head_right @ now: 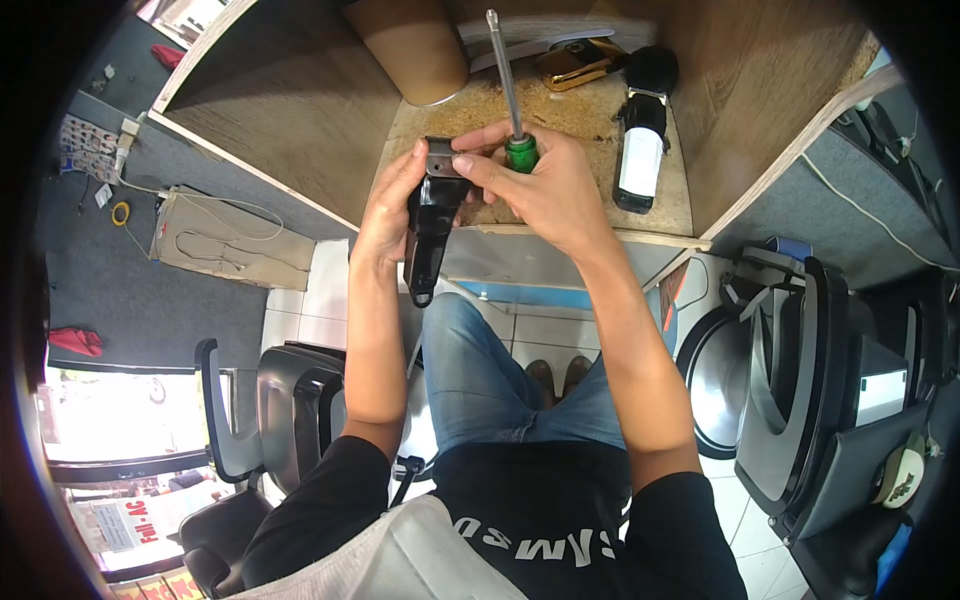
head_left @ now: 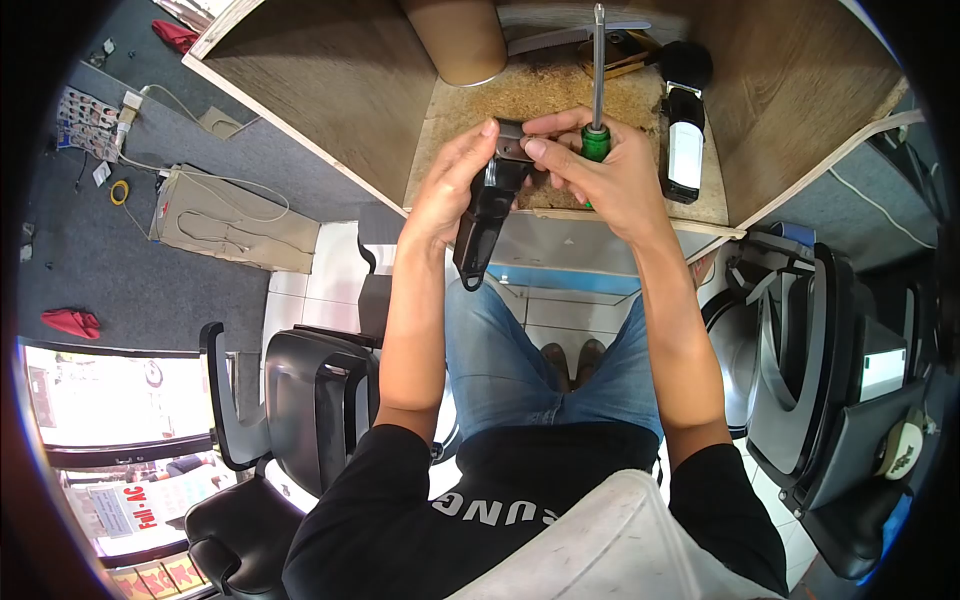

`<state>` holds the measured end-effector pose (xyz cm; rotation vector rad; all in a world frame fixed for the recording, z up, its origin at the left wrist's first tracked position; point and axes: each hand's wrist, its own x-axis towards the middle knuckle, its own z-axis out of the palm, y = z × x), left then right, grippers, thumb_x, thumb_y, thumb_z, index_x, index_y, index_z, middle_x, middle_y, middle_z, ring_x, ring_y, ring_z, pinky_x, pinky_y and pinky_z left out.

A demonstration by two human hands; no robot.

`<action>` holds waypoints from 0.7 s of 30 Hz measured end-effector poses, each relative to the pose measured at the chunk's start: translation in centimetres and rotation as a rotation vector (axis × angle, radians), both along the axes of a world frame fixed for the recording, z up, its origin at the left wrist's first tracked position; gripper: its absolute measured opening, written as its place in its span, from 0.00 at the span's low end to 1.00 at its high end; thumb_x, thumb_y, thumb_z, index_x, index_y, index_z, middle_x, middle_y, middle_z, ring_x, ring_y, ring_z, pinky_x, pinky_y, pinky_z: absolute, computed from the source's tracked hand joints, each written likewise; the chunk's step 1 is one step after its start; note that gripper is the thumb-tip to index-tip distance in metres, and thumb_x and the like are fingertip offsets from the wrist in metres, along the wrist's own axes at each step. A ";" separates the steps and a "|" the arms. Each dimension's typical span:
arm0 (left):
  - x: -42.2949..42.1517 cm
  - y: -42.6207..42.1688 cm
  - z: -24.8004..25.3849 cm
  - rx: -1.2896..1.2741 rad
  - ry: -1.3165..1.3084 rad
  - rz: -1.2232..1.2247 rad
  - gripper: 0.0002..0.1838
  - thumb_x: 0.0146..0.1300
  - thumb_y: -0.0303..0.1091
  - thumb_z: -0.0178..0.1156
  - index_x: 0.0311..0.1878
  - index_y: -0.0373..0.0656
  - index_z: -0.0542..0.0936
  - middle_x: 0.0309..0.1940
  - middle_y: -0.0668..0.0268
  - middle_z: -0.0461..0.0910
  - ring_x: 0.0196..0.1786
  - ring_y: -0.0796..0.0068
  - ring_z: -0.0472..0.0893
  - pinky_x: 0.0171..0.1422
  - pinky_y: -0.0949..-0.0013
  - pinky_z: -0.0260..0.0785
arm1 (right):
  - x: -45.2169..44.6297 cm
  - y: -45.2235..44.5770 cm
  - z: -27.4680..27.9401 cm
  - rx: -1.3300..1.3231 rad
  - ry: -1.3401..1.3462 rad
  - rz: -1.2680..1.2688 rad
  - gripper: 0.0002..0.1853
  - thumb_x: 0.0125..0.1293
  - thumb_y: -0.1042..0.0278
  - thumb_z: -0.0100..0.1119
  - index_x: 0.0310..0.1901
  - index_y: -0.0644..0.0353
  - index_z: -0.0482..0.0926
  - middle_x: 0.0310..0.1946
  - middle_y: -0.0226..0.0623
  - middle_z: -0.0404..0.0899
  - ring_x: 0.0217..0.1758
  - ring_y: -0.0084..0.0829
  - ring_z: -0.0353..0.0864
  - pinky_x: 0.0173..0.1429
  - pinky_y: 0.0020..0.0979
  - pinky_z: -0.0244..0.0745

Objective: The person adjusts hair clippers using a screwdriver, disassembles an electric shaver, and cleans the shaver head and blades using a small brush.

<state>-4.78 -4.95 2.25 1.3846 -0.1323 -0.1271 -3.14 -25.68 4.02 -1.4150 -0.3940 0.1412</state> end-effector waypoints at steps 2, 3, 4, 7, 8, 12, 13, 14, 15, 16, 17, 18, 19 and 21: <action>0.0 -0.2 -0.1 0.059 -0.038 -0.018 0.30 0.81 0.61 0.56 0.57 0.39 0.82 0.40 0.63 0.88 0.38 0.77 0.86 0.37 0.71 0.81 | 0.0 -0.1 0.0 -0.013 -0.011 0.005 0.12 0.70 0.66 0.77 0.50 0.63 0.91 0.27 0.24 0.83 0.28 0.14 0.78 0.30 0.21 0.67; 0.0 -0.2 0.0 0.072 -0.035 -0.023 0.29 0.82 0.61 0.56 0.56 0.39 0.82 0.40 0.64 0.87 0.38 0.77 0.86 0.37 0.71 0.81 | 0.0 0.0 0.0 -0.012 -0.008 0.010 0.12 0.70 0.67 0.78 0.49 0.63 0.91 0.27 0.24 0.83 0.29 0.14 0.78 0.31 0.21 0.69; -0.1 -0.3 0.1 0.085 -0.033 -0.027 0.29 0.82 0.61 0.56 0.56 0.40 0.82 0.40 0.65 0.86 0.39 0.78 0.86 0.37 0.72 0.81 | -0.1 0.0 0.0 -0.012 -0.006 0.015 0.12 0.69 0.67 0.78 0.49 0.63 0.91 0.27 0.24 0.83 0.29 0.15 0.78 0.31 0.22 0.70; 0.0 -0.3 0.0 0.095 -0.027 -0.026 0.28 0.82 0.61 0.55 0.56 0.40 0.82 0.40 0.66 0.85 0.40 0.78 0.86 0.37 0.72 0.81 | -0.1 -0.1 -0.3 -0.022 -0.022 0.023 0.12 0.69 0.67 0.78 0.49 0.64 0.91 0.28 0.24 0.84 0.30 0.15 0.79 0.34 0.22 0.73; 0.0 -0.3 0.0 0.093 -0.025 -0.023 0.28 0.82 0.60 0.55 0.56 0.41 0.82 0.40 0.66 0.85 0.40 0.78 0.86 0.37 0.72 0.81 | -0.1 -0.1 -0.3 -0.018 -0.035 0.028 0.12 0.69 0.67 0.78 0.49 0.64 0.91 0.28 0.25 0.84 0.30 0.15 0.79 0.35 0.22 0.74; 0.1 -0.3 0.0 0.090 -0.020 -0.021 0.27 0.82 0.60 0.56 0.56 0.41 0.81 0.40 0.66 0.85 0.40 0.78 0.86 0.37 0.72 0.81 | -0.2 -0.3 -0.1 -0.027 -0.058 0.049 0.11 0.70 0.68 0.77 0.49 0.65 0.91 0.30 0.26 0.86 0.32 0.16 0.81 0.37 0.23 0.77; 0.1 -0.3 0.0 0.079 -0.018 -0.022 0.27 0.82 0.60 0.56 0.56 0.41 0.81 0.40 0.66 0.85 0.40 0.78 0.86 0.37 0.72 0.81 | -0.1 -0.4 -0.1 -0.035 -0.056 0.053 0.11 0.71 0.68 0.77 0.49 0.65 0.91 0.31 0.27 0.86 0.32 0.16 0.82 0.38 0.23 0.77; 0.1 -0.2 -0.1 0.069 -0.016 -0.024 0.27 0.82 0.60 0.56 0.56 0.41 0.81 0.40 0.66 0.85 0.40 0.78 0.86 0.37 0.72 0.81 | -0.1 -0.3 -0.3 -0.027 -0.068 0.044 0.11 0.70 0.67 0.77 0.49 0.63 0.91 0.28 0.25 0.84 0.30 0.15 0.79 0.34 0.22 0.72; 0.1 -0.4 0.0 0.077 -0.016 0.006 0.29 0.82 0.61 0.56 0.56 0.39 0.81 0.39 0.64 0.86 0.37 0.78 0.86 0.35 0.73 0.81 | 0.0 -0.1 -0.5 -0.020 -0.079 0.034 0.10 0.70 0.66 0.77 0.49 0.61 0.92 0.26 0.24 0.83 0.27 0.13 0.76 0.30 0.21 0.66; 0.0 -0.6 0.0 0.084 -0.016 0.036 0.31 0.81 0.62 0.57 0.56 0.38 0.82 0.38 0.63 0.86 0.35 0.78 0.86 0.34 0.73 0.82 | 0.0 -0.1 -0.7 -0.013 -0.090 0.024 0.10 0.70 0.65 0.78 0.48 0.59 0.92 0.24 0.23 0.81 0.24 0.12 0.73 0.26 0.20 0.60; 0.0 -0.7 0.1 0.092 -0.016 0.066 0.32 0.80 0.63 0.57 0.56 0.37 0.82 0.37 0.61 0.87 0.33 0.79 0.86 0.33 0.74 0.82 | -0.1 -0.2 -0.5 -0.026 -0.083 0.026 0.10 0.70 0.66 0.77 0.48 0.60 0.92 0.26 0.24 0.83 0.27 0.14 0.76 0.31 0.21 0.66; 0.1 -0.6 0.0 0.104 -0.020 0.053 0.33 0.80 0.64 0.57 0.56 0.36 0.82 0.37 0.61 0.87 0.33 0.79 0.86 0.33 0.74 0.82 | -0.2 -0.3 -0.1 -0.040 -0.078 0.029 0.10 0.70 0.67 0.77 0.49 0.62 0.92 0.28 0.25 0.84 0.30 0.16 0.80 0.35 0.22 0.73; 0.2 -0.4 -0.3 0.116 -0.024 0.041 0.33 0.79 0.64 0.57 0.57 0.36 0.82 0.37 0.62 0.87 0.34 0.79 0.86 0.33 0.74 0.82 | -0.3 -0.4 0.0 -0.053 -0.071 0.032 0.11 0.71 0.68 0.77 0.49 0.64 0.92 0.30 0.26 0.85 0.34 0.18 0.83 0.40 0.23 0.79; 0.2 -0.4 -0.2 0.127 -0.023 0.034 0.34 0.79 0.64 0.58 0.57 0.35 0.82 0.37 0.62 0.86 0.34 0.79 0.86 0.32 0.74 0.82 | -0.2 -0.3 -0.1 -0.048 -0.113 0.018 0.10 0.71 0.68 0.76 0.48 0.64 0.91 0.31 0.27 0.86 0.35 0.18 0.84 0.40 0.23 0.79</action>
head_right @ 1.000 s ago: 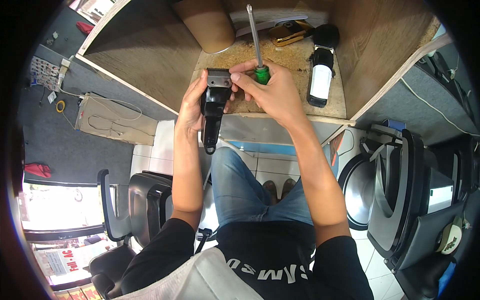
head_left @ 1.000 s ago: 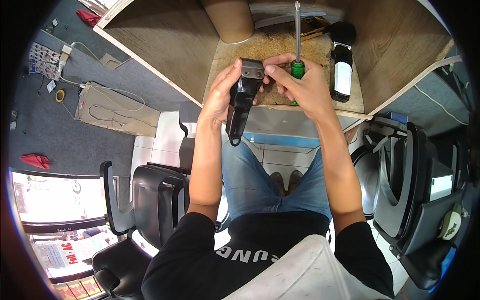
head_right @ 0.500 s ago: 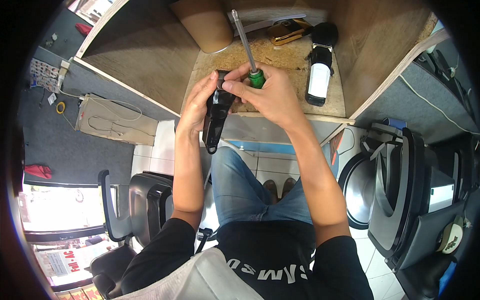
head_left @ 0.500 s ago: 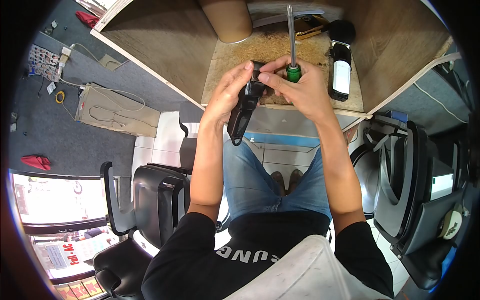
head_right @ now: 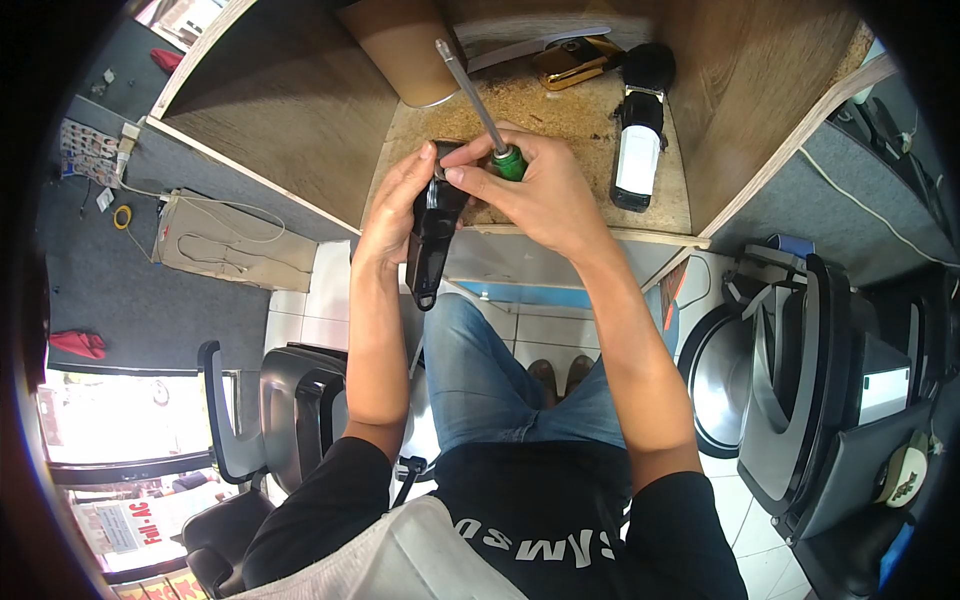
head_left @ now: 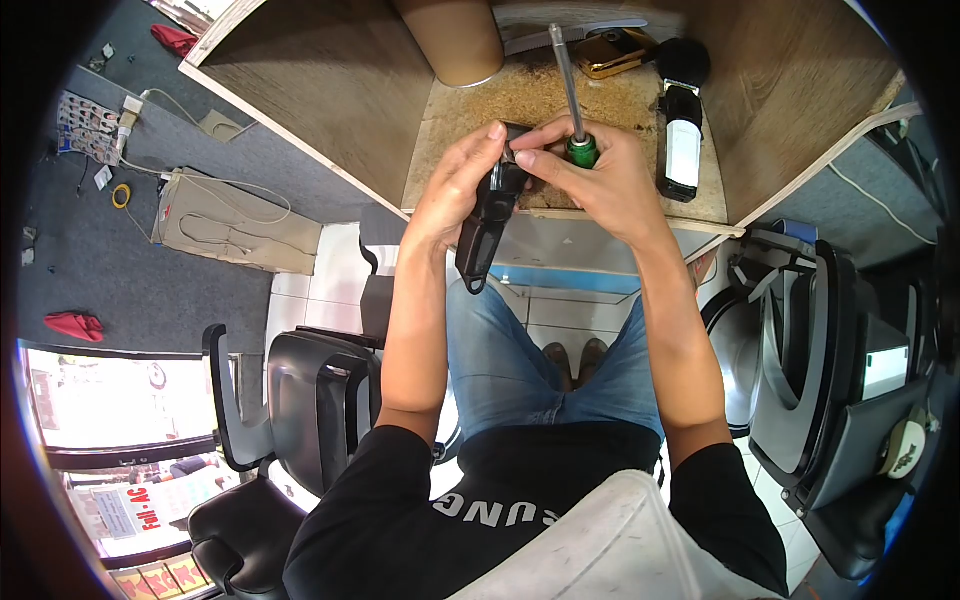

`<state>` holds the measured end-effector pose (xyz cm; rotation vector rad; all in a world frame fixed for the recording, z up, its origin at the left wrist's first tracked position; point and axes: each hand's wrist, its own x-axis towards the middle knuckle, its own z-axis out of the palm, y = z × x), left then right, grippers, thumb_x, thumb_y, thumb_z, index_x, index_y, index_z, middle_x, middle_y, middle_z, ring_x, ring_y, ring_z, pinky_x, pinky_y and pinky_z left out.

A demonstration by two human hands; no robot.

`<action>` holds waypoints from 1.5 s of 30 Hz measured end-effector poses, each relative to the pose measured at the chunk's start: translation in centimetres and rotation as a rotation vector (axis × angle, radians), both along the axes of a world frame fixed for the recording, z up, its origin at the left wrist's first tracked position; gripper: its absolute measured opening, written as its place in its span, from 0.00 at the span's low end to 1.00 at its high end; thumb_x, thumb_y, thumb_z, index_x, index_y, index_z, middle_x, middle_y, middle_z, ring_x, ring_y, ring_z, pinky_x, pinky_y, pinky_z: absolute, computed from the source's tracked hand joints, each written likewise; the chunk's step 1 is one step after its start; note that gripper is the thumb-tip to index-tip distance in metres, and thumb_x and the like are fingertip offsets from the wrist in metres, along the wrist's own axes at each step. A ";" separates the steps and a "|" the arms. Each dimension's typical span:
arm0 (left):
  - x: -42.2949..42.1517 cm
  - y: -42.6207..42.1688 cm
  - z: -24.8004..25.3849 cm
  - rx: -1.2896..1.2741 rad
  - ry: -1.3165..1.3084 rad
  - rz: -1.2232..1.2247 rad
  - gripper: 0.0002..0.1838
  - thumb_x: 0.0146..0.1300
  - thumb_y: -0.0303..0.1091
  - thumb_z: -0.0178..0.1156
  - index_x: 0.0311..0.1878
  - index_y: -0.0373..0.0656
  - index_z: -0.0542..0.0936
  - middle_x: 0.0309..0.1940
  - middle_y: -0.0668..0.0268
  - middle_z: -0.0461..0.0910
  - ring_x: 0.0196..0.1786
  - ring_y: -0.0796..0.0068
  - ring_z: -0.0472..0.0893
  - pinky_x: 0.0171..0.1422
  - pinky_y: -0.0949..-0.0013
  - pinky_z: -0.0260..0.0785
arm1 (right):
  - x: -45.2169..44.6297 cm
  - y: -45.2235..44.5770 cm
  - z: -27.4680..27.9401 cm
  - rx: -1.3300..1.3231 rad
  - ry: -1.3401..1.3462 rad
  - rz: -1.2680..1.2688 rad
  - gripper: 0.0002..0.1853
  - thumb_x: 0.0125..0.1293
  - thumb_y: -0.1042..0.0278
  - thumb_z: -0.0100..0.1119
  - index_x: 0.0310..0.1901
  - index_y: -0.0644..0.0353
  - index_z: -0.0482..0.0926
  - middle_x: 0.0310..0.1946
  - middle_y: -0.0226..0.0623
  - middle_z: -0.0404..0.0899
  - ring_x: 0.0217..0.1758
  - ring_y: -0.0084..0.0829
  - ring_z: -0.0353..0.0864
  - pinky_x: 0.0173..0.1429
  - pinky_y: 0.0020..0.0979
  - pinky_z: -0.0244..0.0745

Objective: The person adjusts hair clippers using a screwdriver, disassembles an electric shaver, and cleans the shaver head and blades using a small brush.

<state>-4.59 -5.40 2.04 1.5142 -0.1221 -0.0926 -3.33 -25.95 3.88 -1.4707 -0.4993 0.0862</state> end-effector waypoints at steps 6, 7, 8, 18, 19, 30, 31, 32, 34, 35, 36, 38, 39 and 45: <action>0.0 0.1 -0.1 -0.008 -0.020 -0.028 0.33 0.79 0.63 0.58 0.57 0.35 0.82 0.38 0.61 0.87 0.33 0.78 0.86 0.33 0.74 0.82 | 0.7 0.3 -0.9 -0.036 -0.078 0.008 0.10 0.70 0.71 0.76 0.47 0.67 0.89 0.35 0.32 0.89 0.36 0.22 0.88 0.42 0.25 0.82; 0.0 0.1 -0.1 -0.014 -0.022 -0.035 0.33 0.80 0.63 0.58 0.57 0.36 0.82 0.38 0.61 0.87 0.33 0.78 0.86 0.34 0.74 0.82 | 0.5 0.2 -0.5 -0.030 0.022 0.032 0.10 0.70 0.71 0.76 0.47 0.67 0.88 0.36 0.34 0.90 0.36 0.22 0.89 0.42 0.25 0.83; 0.0 0.1 -0.1 -0.020 -0.024 -0.042 0.32 0.80 0.63 0.58 0.57 0.36 0.82 0.37 0.60 0.87 0.33 0.77 0.86 0.34 0.73 0.81 | 0.3 0.1 0.0 -0.022 0.058 0.047 0.10 0.70 0.71 0.76 0.48 0.68 0.88 0.35 0.34 0.90 0.36 0.23 0.89 0.42 0.25 0.84; -0.2 0.4 0.5 0.001 0.019 -0.115 0.26 0.82 0.57 0.57 0.57 0.39 0.81 0.39 0.64 0.86 0.37 0.78 0.85 0.37 0.73 0.79 | 0.6 -0.1 0.2 0.029 0.161 0.105 0.11 0.69 0.70 0.77 0.46 0.67 0.86 0.32 0.33 0.87 0.33 0.22 0.87 0.38 0.26 0.82; -0.4 -0.1 0.9 0.010 0.012 -0.094 0.26 0.81 0.56 0.58 0.58 0.38 0.80 0.38 0.62 0.86 0.35 0.77 0.86 0.36 0.73 0.80 | 0.9 -0.2 0.0 0.044 0.159 0.110 0.11 0.69 0.69 0.77 0.46 0.66 0.87 0.31 0.32 0.87 0.32 0.21 0.86 0.35 0.25 0.80; 0.9 0.8 -0.6 0.194 -0.123 -0.067 0.23 0.77 0.46 0.60 0.65 0.40 0.73 0.47 0.60 0.84 0.42 0.74 0.87 0.38 0.71 0.79 | 1.2 -0.2 -0.2 0.030 0.252 0.102 0.11 0.68 0.64 0.78 0.44 0.61 0.88 0.27 0.27 0.85 0.26 0.14 0.77 0.25 0.22 0.55; 0.7 0.5 -0.5 0.209 -0.132 -0.057 0.23 0.77 0.45 0.59 0.64 0.39 0.73 0.47 0.60 0.84 0.42 0.74 0.87 0.38 0.71 0.79 | 1.1 -0.2 -0.2 0.032 0.244 0.092 0.11 0.68 0.64 0.78 0.44 0.61 0.88 0.28 0.27 0.85 0.27 0.14 0.77 0.25 0.22 0.55; 0.5 0.2 -0.2 0.225 -0.140 -0.046 0.22 0.77 0.45 0.59 0.64 0.39 0.73 0.48 0.60 0.84 0.42 0.74 0.87 0.38 0.71 0.79 | 1.1 -0.3 -0.2 0.011 0.246 0.097 0.12 0.68 0.64 0.78 0.44 0.61 0.88 0.28 0.27 0.85 0.27 0.14 0.78 0.26 0.22 0.56; -0.1 -0.4 0.6 0.195 -0.116 -0.056 0.22 0.77 0.44 0.57 0.65 0.40 0.73 0.49 0.58 0.84 0.41 0.74 0.87 0.38 0.71 0.79 | 1.4 -0.4 -0.3 -0.031 0.249 0.109 0.12 0.69 0.63 0.77 0.44 0.61 0.87 0.28 0.27 0.85 0.29 0.15 0.80 0.26 0.22 0.58; -0.3 -0.5 1.0 0.180 -0.105 -0.061 0.22 0.77 0.44 0.56 0.65 0.40 0.73 0.49 0.58 0.84 0.40 0.74 0.87 0.38 0.71 0.79 | 1.4 -0.4 -0.2 -0.047 0.238 0.112 0.12 0.69 0.63 0.77 0.44 0.62 0.87 0.28 0.27 0.85 0.29 0.16 0.81 0.27 0.23 0.59; -0.5 -0.5 1.3 0.146 -0.082 -0.070 0.19 0.77 0.43 0.57 0.61 0.40 0.72 0.49 0.58 0.83 0.40 0.74 0.86 0.39 0.70 0.79 | 1.4 -0.4 -0.1 -0.063 0.228 0.114 0.11 0.69 0.63 0.77 0.44 0.62 0.87 0.29 0.28 0.85 0.29 0.17 0.81 0.28 0.23 0.60; -0.8 -0.4 1.7 0.077 -0.034 -0.088 0.14 0.77 0.40 0.58 0.54 0.40 0.72 0.48 0.59 0.80 0.41 0.73 0.84 0.40 0.69 0.79 | 1.3 -0.4 0.0 -0.058 0.221 0.125 0.12 0.70 0.64 0.76 0.43 0.63 0.86 0.31 0.29 0.85 0.31 0.18 0.81 0.30 0.25 0.63; -0.8 -0.5 1.5 0.075 -0.041 -0.060 0.13 0.77 0.39 0.57 0.53 0.40 0.72 0.46 0.58 0.81 0.38 0.73 0.84 0.37 0.68 0.79 | 1.3 -0.2 -0.1 -0.038 0.224 0.135 0.12 0.70 0.64 0.76 0.43 0.63 0.85 0.31 0.29 0.85 0.31 0.19 0.82 0.31 0.25 0.64; -0.3 0.2 1.2 0.066 -0.022 -0.045 0.12 0.78 0.40 0.51 0.53 0.42 0.70 0.32 0.54 0.84 0.26 0.70 0.83 0.30 0.69 0.77 | 1.3 0.4 -0.3 -0.101 0.208 0.081 0.14 0.76 0.68 0.65 0.56 0.64 0.76 0.34 0.31 0.81 0.31 0.22 0.78 0.36 0.30 0.72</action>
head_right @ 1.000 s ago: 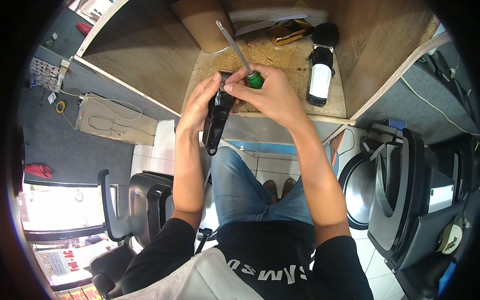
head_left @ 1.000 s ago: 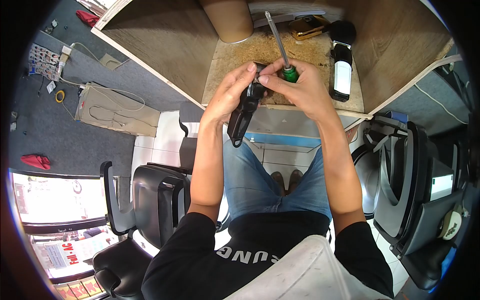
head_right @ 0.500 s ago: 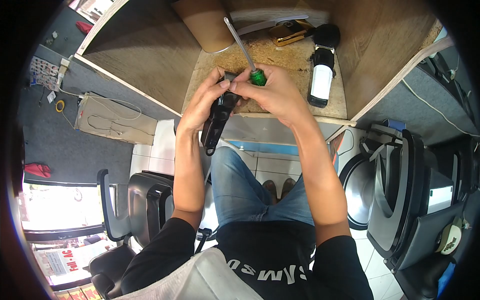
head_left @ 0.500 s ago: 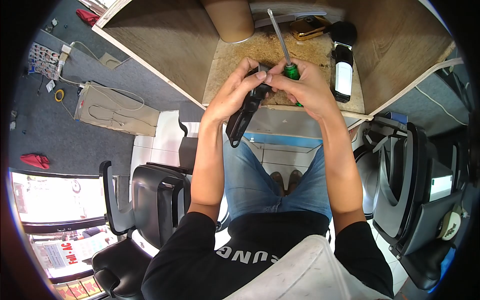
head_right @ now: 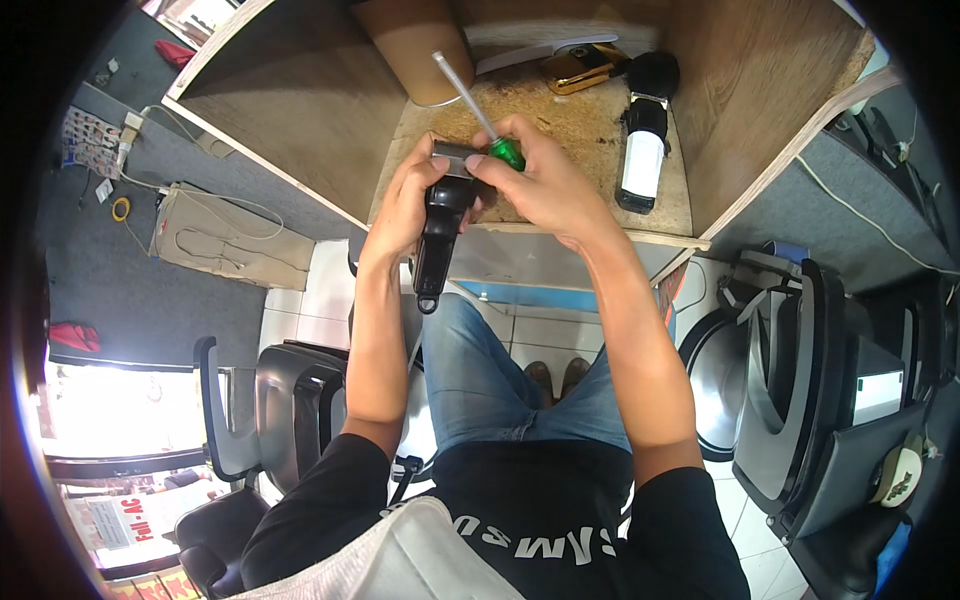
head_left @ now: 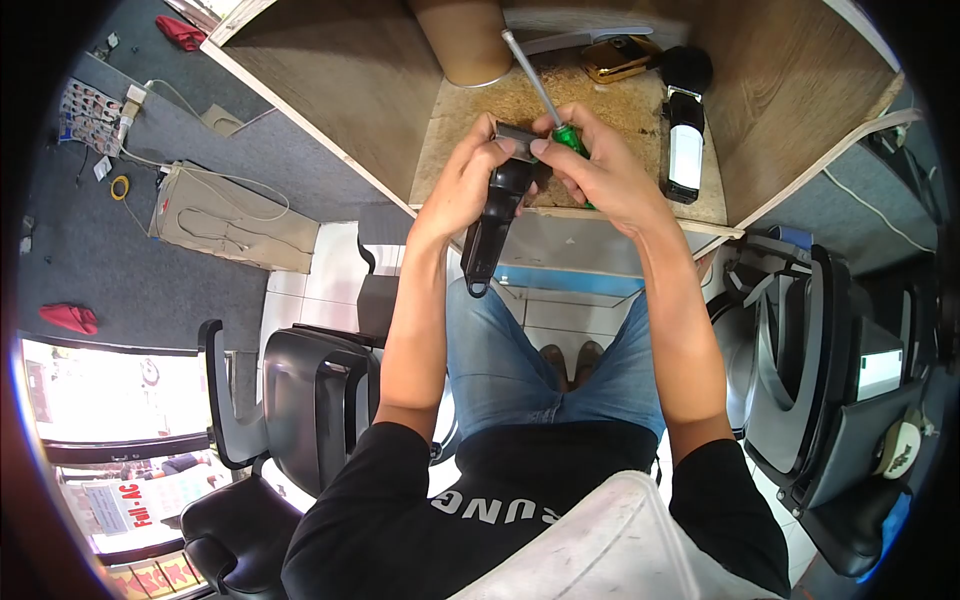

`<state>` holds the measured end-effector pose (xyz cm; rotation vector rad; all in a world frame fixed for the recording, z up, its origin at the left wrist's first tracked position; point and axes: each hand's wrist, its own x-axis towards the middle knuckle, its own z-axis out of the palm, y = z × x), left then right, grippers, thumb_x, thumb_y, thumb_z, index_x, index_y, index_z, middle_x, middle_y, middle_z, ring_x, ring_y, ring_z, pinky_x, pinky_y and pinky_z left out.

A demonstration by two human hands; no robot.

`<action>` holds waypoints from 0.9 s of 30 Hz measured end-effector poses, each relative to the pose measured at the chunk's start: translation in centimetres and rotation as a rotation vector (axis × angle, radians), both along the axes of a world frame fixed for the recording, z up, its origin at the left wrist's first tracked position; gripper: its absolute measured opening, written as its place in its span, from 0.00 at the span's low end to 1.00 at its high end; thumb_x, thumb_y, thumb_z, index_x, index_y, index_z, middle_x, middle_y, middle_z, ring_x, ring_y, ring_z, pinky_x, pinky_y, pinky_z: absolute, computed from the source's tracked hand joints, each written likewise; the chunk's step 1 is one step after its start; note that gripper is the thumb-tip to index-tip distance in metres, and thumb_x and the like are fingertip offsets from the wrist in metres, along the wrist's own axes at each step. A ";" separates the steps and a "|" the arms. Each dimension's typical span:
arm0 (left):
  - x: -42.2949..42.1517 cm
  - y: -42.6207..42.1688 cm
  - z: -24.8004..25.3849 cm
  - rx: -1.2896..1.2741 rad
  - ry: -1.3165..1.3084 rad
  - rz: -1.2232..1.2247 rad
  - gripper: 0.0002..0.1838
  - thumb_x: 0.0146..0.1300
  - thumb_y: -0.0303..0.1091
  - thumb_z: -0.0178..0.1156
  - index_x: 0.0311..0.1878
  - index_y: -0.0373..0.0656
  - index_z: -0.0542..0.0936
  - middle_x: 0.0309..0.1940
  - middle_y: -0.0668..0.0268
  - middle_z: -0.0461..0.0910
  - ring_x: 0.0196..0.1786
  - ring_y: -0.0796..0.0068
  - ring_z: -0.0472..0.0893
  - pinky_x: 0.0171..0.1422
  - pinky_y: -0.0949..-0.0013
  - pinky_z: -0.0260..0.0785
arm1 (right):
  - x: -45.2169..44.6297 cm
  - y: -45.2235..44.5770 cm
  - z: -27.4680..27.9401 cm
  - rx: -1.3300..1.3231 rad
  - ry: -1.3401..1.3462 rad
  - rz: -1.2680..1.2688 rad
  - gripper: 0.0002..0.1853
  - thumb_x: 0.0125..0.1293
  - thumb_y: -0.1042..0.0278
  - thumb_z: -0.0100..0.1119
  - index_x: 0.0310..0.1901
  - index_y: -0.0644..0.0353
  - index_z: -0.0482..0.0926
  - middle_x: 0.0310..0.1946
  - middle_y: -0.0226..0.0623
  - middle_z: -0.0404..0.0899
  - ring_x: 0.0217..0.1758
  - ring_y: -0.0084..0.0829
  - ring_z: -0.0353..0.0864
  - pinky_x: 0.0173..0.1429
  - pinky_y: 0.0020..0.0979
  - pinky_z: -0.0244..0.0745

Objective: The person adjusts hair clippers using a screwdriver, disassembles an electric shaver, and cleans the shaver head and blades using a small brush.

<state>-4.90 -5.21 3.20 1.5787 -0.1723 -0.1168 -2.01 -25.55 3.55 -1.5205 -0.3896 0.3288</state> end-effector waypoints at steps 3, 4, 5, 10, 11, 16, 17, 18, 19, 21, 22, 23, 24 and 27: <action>0.7 0.3 -0.8 -0.091 0.008 0.008 0.13 0.77 0.40 0.49 0.55 0.42 0.69 0.29 0.52 0.84 0.23 0.68 0.82 0.29 0.69 0.76 | 0.6 0.4 -1.4 0.161 0.070 -0.064 0.16 0.79 0.68 0.60 0.62 0.60 0.70 0.36 0.32 0.77 0.32 0.20 0.74 0.33 0.26 0.68; 0.8 0.3 -0.8 -0.110 0.016 0.014 0.14 0.77 0.40 0.49 0.56 0.41 0.69 0.29 0.51 0.84 0.23 0.67 0.82 0.28 0.67 0.76 | 0.7 0.3 -1.5 0.241 0.097 -0.078 0.17 0.80 0.67 0.59 0.63 0.58 0.68 0.37 0.32 0.75 0.32 0.19 0.72 0.31 0.24 0.66; 0.9 0.4 -0.7 -0.129 0.021 0.021 0.15 0.77 0.41 0.49 0.57 0.41 0.69 0.30 0.50 0.83 0.22 0.66 0.81 0.27 0.66 0.75 | 0.7 0.2 -1.5 0.255 0.020 -0.091 0.16 0.81 0.68 0.59 0.64 0.57 0.68 0.37 0.33 0.75 0.33 0.20 0.73 0.32 0.25 0.67; 0.7 0.4 -0.5 -0.166 0.039 0.018 0.13 0.78 0.40 0.51 0.56 0.43 0.67 0.30 0.51 0.84 0.23 0.66 0.82 0.28 0.66 0.77 | -1.4 -3.5 0.1 -0.089 -0.425 -0.221 0.18 0.80 0.66 0.61 0.66 0.59 0.78 0.36 0.34 0.83 0.33 0.24 0.80 0.34 0.33 0.75; 0.7 0.5 -0.6 -0.173 0.037 0.002 0.12 0.79 0.39 0.52 0.56 0.43 0.66 0.30 0.51 0.85 0.23 0.67 0.82 0.29 0.66 0.77 | -1.8 -4.7 0.3 -0.263 -0.562 -0.248 0.18 0.79 0.64 0.64 0.66 0.59 0.81 0.34 0.34 0.85 0.31 0.24 0.81 0.33 0.34 0.75; 1.1 0.8 -1.1 -0.304 0.078 -0.058 0.12 0.77 0.41 0.51 0.55 0.44 0.68 0.32 0.49 0.84 0.25 0.62 0.83 0.29 0.63 0.78 | -4.4 -7.8 3.0 -0.572 -0.783 -0.239 0.15 0.73 0.63 0.69 0.58 0.52 0.90 0.38 0.39 0.89 0.26 0.34 0.82 0.34 0.36 0.76; 1.1 0.8 -1.2 -0.314 0.076 -0.062 0.13 0.77 0.42 0.51 0.55 0.44 0.68 0.32 0.49 0.83 0.25 0.61 0.84 0.29 0.62 0.78 | -4.5 -8.1 3.1 -0.574 -0.829 -0.229 0.15 0.72 0.63 0.69 0.58 0.51 0.90 0.39 0.40 0.89 0.25 0.36 0.82 0.34 0.36 0.76; 1.1 0.9 -1.2 -0.329 0.081 -0.068 0.13 0.77 0.42 0.51 0.55 0.44 0.69 0.33 0.48 0.84 0.26 0.60 0.84 0.29 0.62 0.78 | -4.7 -8.1 3.3 -0.600 -0.814 -0.212 0.15 0.72 0.64 0.69 0.58 0.51 0.91 0.36 0.37 0.88 0.24 0.36 0.81 0.33 0.35 0.74; 1.2 0.7 -1.3 -0.338 0.076 -0.059 0.13 0.77 0.42 0.51 0.55 0.44 0.69 0.33 0.48 0.84 0.26 0.60 0.84 0.29 0.62 0.78 | -4.8 -8.0 3.5 -0.623 -0.820 -0.203 0.15 0.71 0.64 0.69 0.58 0.50 0.91 0.35 0.37 0.87 0.24 0.35 0.81 0.32 0.36 0.74; 1.2 0.6 -1.4 -0.350 0.067 -0.034 0.14 0.76 0.42 0.51 0.56 0.44 0.70 0.33 0.48 0.84 0.27 0.60 0.85 0.29 0.62 0.79 | -4.9 -7.6 3.8 -0.658 -0.832 -0.178 0.15 0.71 0.64 0.69 0.57 0.50 0.91 0.33 0.36 0.86 0.23 0.34 0.80 0.31 0.36 0.73; 1.1 0.7 -1.2 -0.346 0.080 -0.047 0.13 0.77 0.41 0.51 0.55 0.44 0.69 0.34 0.49 0.84 0.28 0.61 0.85 0.30 0.63 0.79 | -4.9 -7.4 3.7 -0.642 -0.834 -0.179 0.15 0.71 0.64 0.69 0.57 0.50 0.91 0.32 0.36 0.85 0.23 0.34 0.79 0.31 0.36 0.72; 0.9 0.8 -0.9 -0.343 0.094 -0.060 0.11 0.78 0.40 0.51 0.54 0.45 0.68 0.34 0.51 0.84 0.28 0.63 0.86 0.30 0.64 0.80 | -4.8 -7.2 3.7 -0.627 -0.836 -0.181 0.15 0.71 0.64 0.69 0.57 0.49 0.91 0.31 0.36 0.84 0.22 0.33 0.78 0.31 0.36 0.72; 0.9 0.9 -0.6 -0.341 0.108 -0.075 0.10 0.79 0.39 0.50 0.53 0.45 0.67 0.34 0.52 0.83 0.29 0.64 0.86 0.30 0.64 0.80 | -4.8 -7.0 3.7 -0.614 -0.839 -0.183 0.15 0.71 0.65 0.69 0.57 0.49 0.91 0.30 0.36 0.83 0.22 0.33 0.78 0.30 0.36 0.71; 1.1 1.2 -1.0 -0.349 0.095 -0.115 0.10 0.79 0.39 0.50 0.53 0.45 0.67 0.34 0.52 0.84 0.30 0.64 0.86 0.30 0.64 0.80 | -4.3 -7.1 3.0 -0.579 -0.854 -0.208 0.15 0.70 0.65 0.69 0.57 0.50 0.91 0.30 0.37 0.82 0.22 0.33 0.77 0.30 0.36 0.71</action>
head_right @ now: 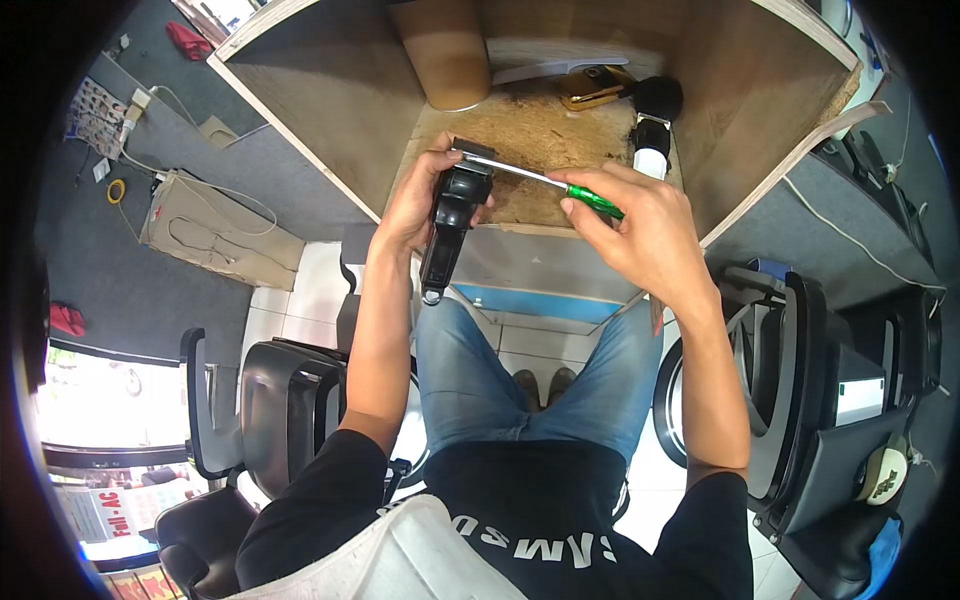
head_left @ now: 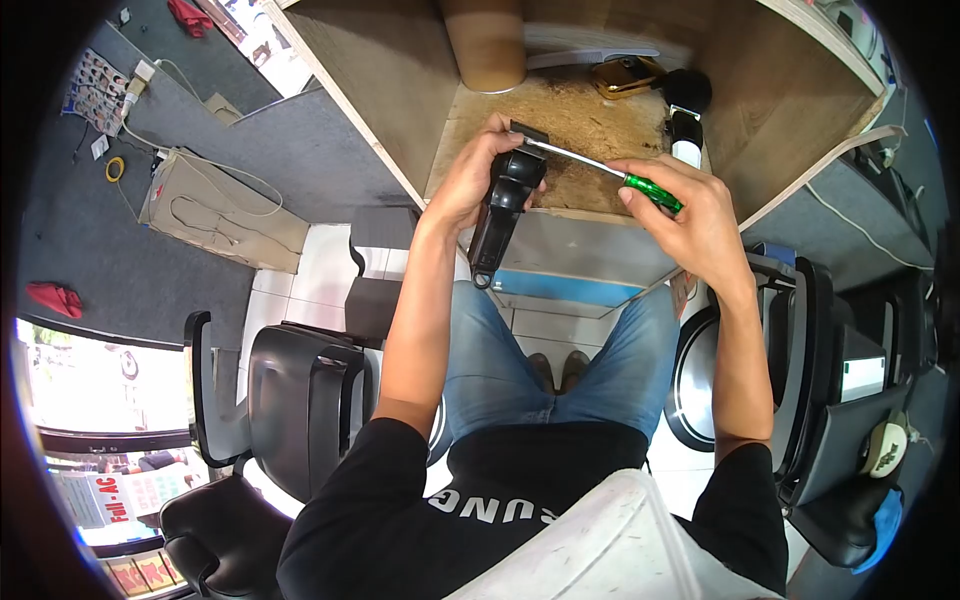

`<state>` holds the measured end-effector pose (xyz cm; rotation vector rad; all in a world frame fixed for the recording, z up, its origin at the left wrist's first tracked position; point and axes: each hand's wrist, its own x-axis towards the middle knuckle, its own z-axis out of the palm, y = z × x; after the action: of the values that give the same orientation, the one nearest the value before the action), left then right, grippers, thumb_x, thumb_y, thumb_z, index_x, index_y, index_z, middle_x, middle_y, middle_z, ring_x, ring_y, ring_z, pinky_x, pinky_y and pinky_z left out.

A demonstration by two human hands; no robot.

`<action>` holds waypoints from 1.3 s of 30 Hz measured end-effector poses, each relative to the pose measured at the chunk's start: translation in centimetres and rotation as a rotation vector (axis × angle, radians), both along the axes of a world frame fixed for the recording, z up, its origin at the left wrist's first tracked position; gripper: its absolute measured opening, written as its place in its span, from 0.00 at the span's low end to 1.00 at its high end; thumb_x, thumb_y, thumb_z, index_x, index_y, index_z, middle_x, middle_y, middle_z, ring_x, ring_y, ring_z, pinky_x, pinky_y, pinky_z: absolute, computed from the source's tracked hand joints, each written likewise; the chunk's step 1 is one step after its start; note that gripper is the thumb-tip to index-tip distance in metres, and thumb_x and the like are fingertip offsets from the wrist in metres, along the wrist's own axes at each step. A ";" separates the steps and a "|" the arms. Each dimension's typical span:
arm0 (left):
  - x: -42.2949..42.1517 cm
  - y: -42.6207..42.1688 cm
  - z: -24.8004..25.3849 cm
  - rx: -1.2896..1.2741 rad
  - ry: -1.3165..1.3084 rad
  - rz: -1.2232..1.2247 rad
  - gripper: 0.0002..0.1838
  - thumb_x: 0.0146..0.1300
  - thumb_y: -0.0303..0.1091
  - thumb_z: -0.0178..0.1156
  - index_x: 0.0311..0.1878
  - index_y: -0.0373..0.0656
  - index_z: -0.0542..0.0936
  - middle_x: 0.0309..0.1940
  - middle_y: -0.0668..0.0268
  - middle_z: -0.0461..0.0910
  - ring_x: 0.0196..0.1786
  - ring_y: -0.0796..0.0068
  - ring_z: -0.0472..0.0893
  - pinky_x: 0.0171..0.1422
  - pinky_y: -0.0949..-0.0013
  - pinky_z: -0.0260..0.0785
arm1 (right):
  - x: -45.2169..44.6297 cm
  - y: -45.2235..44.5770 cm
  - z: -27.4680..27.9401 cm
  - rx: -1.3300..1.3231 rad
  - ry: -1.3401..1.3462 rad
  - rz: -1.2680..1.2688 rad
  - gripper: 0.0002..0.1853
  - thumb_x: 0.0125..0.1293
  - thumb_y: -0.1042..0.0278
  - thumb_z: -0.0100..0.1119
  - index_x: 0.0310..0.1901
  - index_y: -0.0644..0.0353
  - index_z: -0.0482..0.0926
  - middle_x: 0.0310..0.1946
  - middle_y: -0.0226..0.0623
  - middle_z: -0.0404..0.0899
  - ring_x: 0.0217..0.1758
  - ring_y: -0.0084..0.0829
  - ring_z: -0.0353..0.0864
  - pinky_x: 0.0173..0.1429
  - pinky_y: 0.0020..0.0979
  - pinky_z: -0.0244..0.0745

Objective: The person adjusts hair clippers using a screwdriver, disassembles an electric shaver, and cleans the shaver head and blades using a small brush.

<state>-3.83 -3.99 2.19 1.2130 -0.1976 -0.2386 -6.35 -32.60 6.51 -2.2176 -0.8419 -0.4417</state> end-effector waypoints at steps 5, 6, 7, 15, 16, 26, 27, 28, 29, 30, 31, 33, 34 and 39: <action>-0.2 -0.4 0.2 -0.018 0.026 0.032 0.10 0.80 0.39 0.50 0.53 0.45 0.67 0.34 0.53 0.83 0.30 0.65 0.86 0.30 0.64 0.80 | 0.0 0.0 0.2 -0.004 0.029 0.000 0.15 0.70 0.65 0.69 0.57 0.50 0.91 0.30 0.37 0.82 0.22 0.33 0.77 0.30 0.35 0.71; -0.2 -0.4 0.2 -0.020 0.023 0.031 0.09 0.80 0.39 0.50 0.53 0.45 0.67 0.34 0.53 0.83 0.30 0.65 0.86 0.30 0.64 0.81 | 0.0 0.1 0.3 -0.011 0.034 0.001 0.15 0.70 0.65 0.69 0.57 0.50 0.91 0.30 0.37 0.83 0.23 0.33 0.77 0.31 0.35 0.71; -0.2 -0.4 0.1 -0.021 0.023 0.030 0.09 0.80 0.40 0.50 0.53 0.45 0.67 0.34 0.53 0.83 0.30 0.65 0.87 0.30 0.64 0.81 | 0.0 0.1 0.3 -0.006 0.038 0.002 0.15 0.70 0.65 0.69 0.57 0.50 0.91 0.30 0.37 0.83 0.23 0.33 0.77 0.31 0.35 0.72; 0.0 -0.4 -0.1 -0.025 0.020 0.034 0.10 0.80 0.40 0.51 0.52 0.46 0.66 0.34 0.54 0.83 0.30 0.65 0.87 0.30 0.64 0.81 | -0.2 0.0 1.3 -0.127 -0.059 -0.016 0.15 0.70 0.63 0.70 0.56 0.46 0.93 0.30 0.33 0.82 0.27 0.34 0.81 0.35 0.36 0.77; 0.0 -0.3 0.0 -0.019 0.018 0.022 0.10 0.80 0.40 0.51 0.52 0.45 0.66 0.34 0.54 0.83 0.30 0.65 0.87 0.30 0.64 0.81 | -0.1 -0.1 1.5 -0.160 -0.122 -0.012 0.15 0.70 0.63 0.70 0.56 0.45 0.93 0.31 0.32 0.83 0.29 0.34 0.82 0.36 0.37 0.78; -0.1 -0.9 0.1 0.147 -0.032 0.082 0.12 0.79 0.41 0.50 0.56 0.45 0.69 0.35 0.55 0.83 0.30 0.66 0.87 0.30 0.65 0.81 | -0.3 0.4 8.4 -0.575 -0.552 0.011 0.20 0.54 0.69 0.68 0.50 0.51 0.94 0.38 0.30 0.84 0.45 0.36 0.85 0.45 0.37 0.84; -0.1 -0.9 0.1 0.149 -0.038 0.088 0.12 0.79 0.41 0.50 0.56 0.45 0.69 0.36 0.55 0.82 0.30 0.66 0.87 0.30 0.66 0.81 | -0.1 0.6 9.1 -0.616 -0.564 0.028 0.19 0.54 0.69 0.67 0.49 0.51 0.94 0.39 0.29 0.85 0.46 0.35 0.85 0.46 0.36 0.84; -0.2 -0.9 0.3 0.156 -0.033 0.083 0.11 0.79 0.41 0.50 0.55 0.45 0.69 0.37 0.55 0.82 0.31 0.67 0.87 0.30 0.66 0.81 | 0.0 0.8 9.8 -0.659 -0.576 0.047 0.18 0.54 0.70 0.67 0.48 0.51 0.94 0.39 0.29 0.85 0.47 0.35 0.85 0.46 0.36 0.84; -0.2 -1.0 0.4 0.163 -0.027 0.079 0.11 0.79 0.41 0.51 0.55 0.45 0.69 0.38 0.56 0.82 0.31 0.67 0.87 0.30 0.67 0.81 | 0.0 1.1 10.5 -0.692 -0.617 0.058 0.16 0.54 0.70 0.67 0.46 0.51 0.94 0.40 0.29 0.86 0.48 0.35 0.86 0.46 0.36 0.84; -0.3 -0.9 0.5 0.171 -0.019 0.074 0.11 0.79 0.41 0.51 0.55 0.45 0.69 0.38 0.56 0.82 0.31 0.67 0.88 0.30 0.67 0.82 | 0.0 1.4 11.1 -0.725 -0.657 0.069 0.14 0.54 0.70 0.66 0.43 0.52 0.93 0.40 0.29 0.86 0.48 0.34 0.86 0.47 0.35 0.85; -0.3 -0.8 0.5 0.159 -0.015 0.059 0.11 0.79 0.41 0.52 0.54 0.45 0.69 0.38 0.57 0.82 0.32 0.67 0.88 0.30 0.67 0.82 | 0.1 1.8 11.6 -0.757 -0.698 0.080 0.13 0.54 0.70 0.66 0.41 0.52 0.93 0.41 0.28 0.86 0.49 0.34 0.86 0.47 0.35 0.85; -0.2 -0.6 0.4 0.136 -0.006 0.028 0.12 0.78 0.41 0.54 0.54 0.45 0.68 0.39 0.58 0.81 0.33 0.68 0.88 0.30 0.66 0.82 | 0.4 2.4 12.1 -0.755 -0.758 0.135 0.17 0.51 0.71 0.68 0.44 0.51 0.93 0.38 0.28 0.83 0.47 0.35 0.84 0.45 0.35 0.83; -0.2 -0.6 0.4 0.137 -0.005 0.030 0.11 0.79 0.41 0.54 0.54 0.45 0.68 0.39 0.59 0.81 0.33 0.69 0.88 0.30 0.67 0.81 | 0.6 2.7 12.4 -0.753 -0.788 0.163 0.19 0.49 0.71 0.69 0.46 0.51 0.93 0.37 0.28 0.82 0.46 0.35 0.83 0.43 0.36 0.83; -0.3 -0.5 0.5 0.124 -0.002 0.024 0.10 0.80 0.40 0.52 0.53 0.45 0.68 0.39 0.58 0.81 0.32 0.70 0.87 0.29 0.68 0.81 | 0.8 4.1 14.5 -0.915 -0.563 0.165 0.09 0.57 0.71 0.70 0.40 0.57 0.91 0.45 0.38 0.88 0.47 0.42 0.89 0.49 0.39 0.85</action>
<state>-4.13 -4.52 2.69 1.3377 -0.1719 -0.2310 -5.52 -28.52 21.02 -2.8355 -1.7878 -0.7165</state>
